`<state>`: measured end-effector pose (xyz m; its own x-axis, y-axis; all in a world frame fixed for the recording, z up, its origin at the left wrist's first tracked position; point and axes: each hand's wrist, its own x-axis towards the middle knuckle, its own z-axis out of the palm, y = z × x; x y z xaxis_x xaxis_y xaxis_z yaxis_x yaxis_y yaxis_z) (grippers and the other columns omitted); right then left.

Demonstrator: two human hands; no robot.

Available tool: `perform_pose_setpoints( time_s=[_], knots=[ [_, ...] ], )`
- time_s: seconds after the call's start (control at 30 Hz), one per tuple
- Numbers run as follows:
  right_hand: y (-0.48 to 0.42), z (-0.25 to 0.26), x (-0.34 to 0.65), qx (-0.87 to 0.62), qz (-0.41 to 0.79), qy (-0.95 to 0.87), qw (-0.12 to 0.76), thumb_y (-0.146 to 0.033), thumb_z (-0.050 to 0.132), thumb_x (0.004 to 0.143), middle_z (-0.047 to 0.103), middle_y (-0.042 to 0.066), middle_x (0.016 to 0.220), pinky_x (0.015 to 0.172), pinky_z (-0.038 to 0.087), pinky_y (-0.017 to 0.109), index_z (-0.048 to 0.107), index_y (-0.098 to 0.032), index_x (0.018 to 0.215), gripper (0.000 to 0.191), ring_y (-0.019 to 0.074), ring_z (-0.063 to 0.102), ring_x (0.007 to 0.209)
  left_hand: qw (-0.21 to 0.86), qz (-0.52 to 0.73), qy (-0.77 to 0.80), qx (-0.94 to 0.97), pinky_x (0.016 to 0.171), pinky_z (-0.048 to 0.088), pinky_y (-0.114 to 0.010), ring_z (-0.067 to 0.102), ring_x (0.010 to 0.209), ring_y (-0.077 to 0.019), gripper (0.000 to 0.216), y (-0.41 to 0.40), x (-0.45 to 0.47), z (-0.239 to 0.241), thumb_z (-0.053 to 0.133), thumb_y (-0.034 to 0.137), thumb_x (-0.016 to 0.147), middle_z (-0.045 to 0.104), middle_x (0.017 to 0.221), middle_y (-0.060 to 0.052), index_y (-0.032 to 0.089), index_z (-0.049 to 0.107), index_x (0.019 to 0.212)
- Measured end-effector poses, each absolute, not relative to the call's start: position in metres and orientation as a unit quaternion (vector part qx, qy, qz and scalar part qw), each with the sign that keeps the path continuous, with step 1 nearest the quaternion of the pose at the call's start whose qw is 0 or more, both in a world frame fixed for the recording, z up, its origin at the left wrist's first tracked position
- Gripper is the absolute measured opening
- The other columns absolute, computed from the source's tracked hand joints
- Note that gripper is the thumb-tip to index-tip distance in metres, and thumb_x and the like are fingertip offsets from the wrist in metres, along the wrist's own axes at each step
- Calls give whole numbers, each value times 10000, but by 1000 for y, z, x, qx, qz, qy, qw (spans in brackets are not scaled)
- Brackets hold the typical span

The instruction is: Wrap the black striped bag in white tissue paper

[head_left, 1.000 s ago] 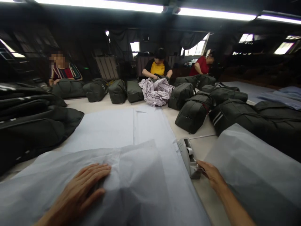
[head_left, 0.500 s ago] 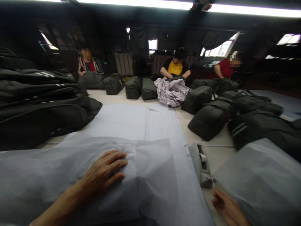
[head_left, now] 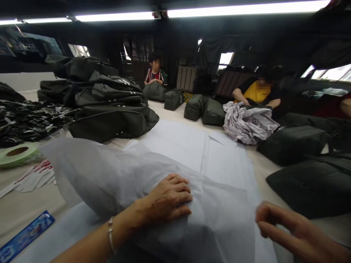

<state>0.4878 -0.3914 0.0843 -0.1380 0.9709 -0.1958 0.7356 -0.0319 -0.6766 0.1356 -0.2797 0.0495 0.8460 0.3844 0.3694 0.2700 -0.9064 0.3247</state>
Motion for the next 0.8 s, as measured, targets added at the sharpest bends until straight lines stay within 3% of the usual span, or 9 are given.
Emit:
perform_pose_setpoints(
  time_s=[0.1, 0.17, 0.3, 0.43, 0.53, 0.67, 0.73, 0.8],
  knots=[
    [-316, 139, 410, -532, 419, -735, 32, -294, 624, 799, 612, -39, 705, 594, 405, 224, 629, -210, 758, 94, 122, 531, 669, 135, 210, 171, 953, 1064, 305, -377, 544, 1187, -216, 254, -279, 136, 52, 598, 449, 930, 694, 1079, -3, 232, 619, 1060],
    [-272, 149, 372, -507, 386, -769, -50, -271, 656, 730, 599, -59, 644, 515, 328, 225, 646, -215, 748, 60, 108, 502, 599, 138, 207, 173, 953, 1060, 305, -377, 542, 1181, -213, 241, -279, 136, 54, 606, 445, 926, 694, 1067, 4, 236, 612, 1045],
    [-218, 131, 340, -464, 245, -832, -179, -327, 738, 658, 665, -40, 663, 534, 318, 253, 714, -250, 757, 128, 154, 583, 625, 156, 204, 179, 950, 1057, 310, -370, 561, 1123, -203, 216, -279, 135, 57, 599, 437, 931, 693, 1022, 13, 224, 597, 968],
    [-204, 115, 331, -427, 168, -854, -244, -463, 800, 672, 711, 23, 733, 577, 373, 294, 728, -239, 830, 283, 245, 665, 712, 163, 202, 182, 948, 1042, 324, -365, 564, 1088, -196, 238, -279, 136, 56, 614, 447, 919, 681, 956, 26, 212, 582, 903],
    [-193, 106, 337, -447, 120, -853, -242, -637, 838, 559, 714, 79, 801, 626, 427, 341, 675, -193, 1016, 657, 316, 674, 762, 151, 193, 185, 952, 1038, 329, -368, 563, 1081, -198, 227, -279, 136, 57, 616, 428, 921, 673, 957, 18, 208, 579, 878],
    [-167, 79, 378, -495, 302, -797, -168, -697, 831, 489, 703, 67, 992, 726, 489, 360, 580, -232, 1232, 912, 294, 664, 865, 149, 181, 193, 953, 1082, 285, -370, 537, 1151, -200, 214, -280, 136, 59, 623, 421, 917, 674, 1000, 27, 212, 577, 915],
    [-162, 64, 404, -519, 392, -752, -102, -663, 825, 536, 641, 119, 1219, 882, 489, 392, 499, -208, 1359, 994, 312, 615, 1074, 149, 178, 196, 953, 1096, 266, -361, 518, 1191, -197, 207, -280, 136, 59, 626, 416, 915, 674, 1008, 33, 216, 571, 914],
    [-167, 51, 422, -507, 463, -727, -12, -645, 798, 602, 476, 158, 1445, 1066, 387, 428, 378, -180, 1465, 1067, 322, 456, 1307, 150, 177, 195, 953, 1103, 257, -350, 512, 1203, -190, 197, -279, 135, 59, 622, 410, 918, 675, 1027, 37, 220, 570, 920]
  ],
)
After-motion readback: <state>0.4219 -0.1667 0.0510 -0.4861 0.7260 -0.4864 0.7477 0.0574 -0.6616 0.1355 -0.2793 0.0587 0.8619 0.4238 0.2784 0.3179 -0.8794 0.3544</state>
